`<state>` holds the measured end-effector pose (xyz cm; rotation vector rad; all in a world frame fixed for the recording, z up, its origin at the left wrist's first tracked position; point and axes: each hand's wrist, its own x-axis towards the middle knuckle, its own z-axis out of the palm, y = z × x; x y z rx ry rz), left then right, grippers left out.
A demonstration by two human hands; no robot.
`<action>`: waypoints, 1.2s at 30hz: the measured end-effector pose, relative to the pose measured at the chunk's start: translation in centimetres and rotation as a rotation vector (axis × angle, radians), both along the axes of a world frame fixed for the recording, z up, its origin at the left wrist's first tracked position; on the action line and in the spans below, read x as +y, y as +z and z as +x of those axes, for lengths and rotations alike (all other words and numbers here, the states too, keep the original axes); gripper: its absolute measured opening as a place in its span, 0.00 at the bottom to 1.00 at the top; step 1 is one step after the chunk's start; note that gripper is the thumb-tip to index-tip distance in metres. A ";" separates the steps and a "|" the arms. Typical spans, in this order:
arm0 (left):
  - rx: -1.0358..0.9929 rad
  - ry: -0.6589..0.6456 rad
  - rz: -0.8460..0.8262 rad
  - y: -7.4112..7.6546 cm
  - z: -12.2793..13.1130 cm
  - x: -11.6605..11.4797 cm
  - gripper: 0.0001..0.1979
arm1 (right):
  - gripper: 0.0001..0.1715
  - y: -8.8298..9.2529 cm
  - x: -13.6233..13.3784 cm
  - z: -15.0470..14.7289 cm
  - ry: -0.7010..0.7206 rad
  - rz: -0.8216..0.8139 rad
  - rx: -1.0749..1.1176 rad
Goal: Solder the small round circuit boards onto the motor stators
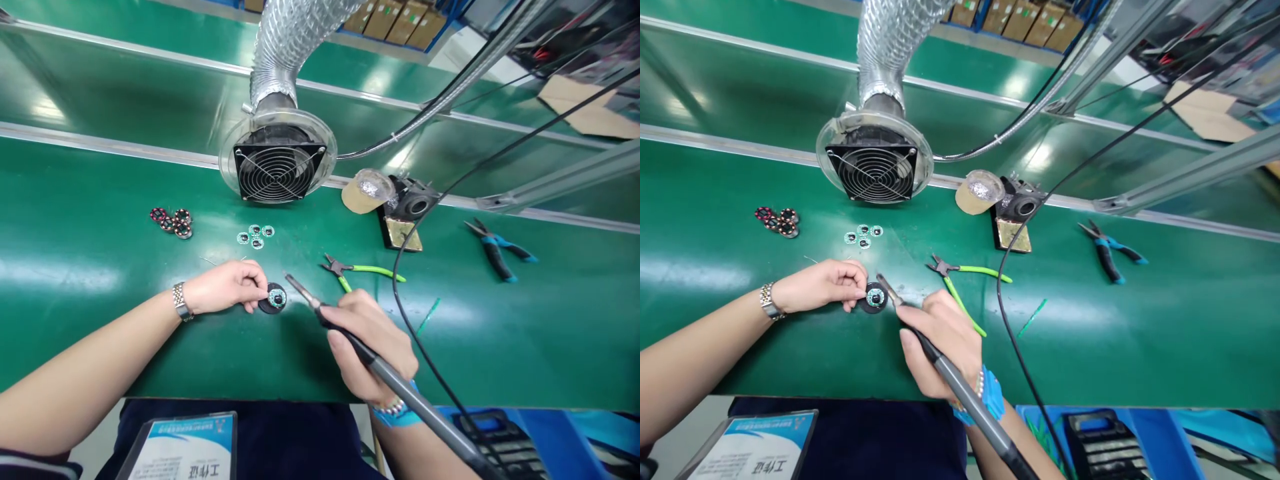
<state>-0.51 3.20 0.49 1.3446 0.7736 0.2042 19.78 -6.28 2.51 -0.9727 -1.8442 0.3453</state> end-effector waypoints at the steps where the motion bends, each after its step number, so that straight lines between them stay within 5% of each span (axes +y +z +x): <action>1: -0.002 -0.001 0.000 0.0 0.0 0.0 0.08 | 0.17 0.1 -0.2 -0.1 0.015 -0.019 0.004; 9: -0.008 0.010 -0.020 -0.3 0.1 0.0 0.08 | 0.16 0.1 -0.6 -0.5 0.122 -0.069 -0.001; 36: -0.011 0.018 -0.013 -0.6 0.2 0.0 0.08 | 0.16 0.0 -0.2 -0.9 0.136 -0.086 -0.012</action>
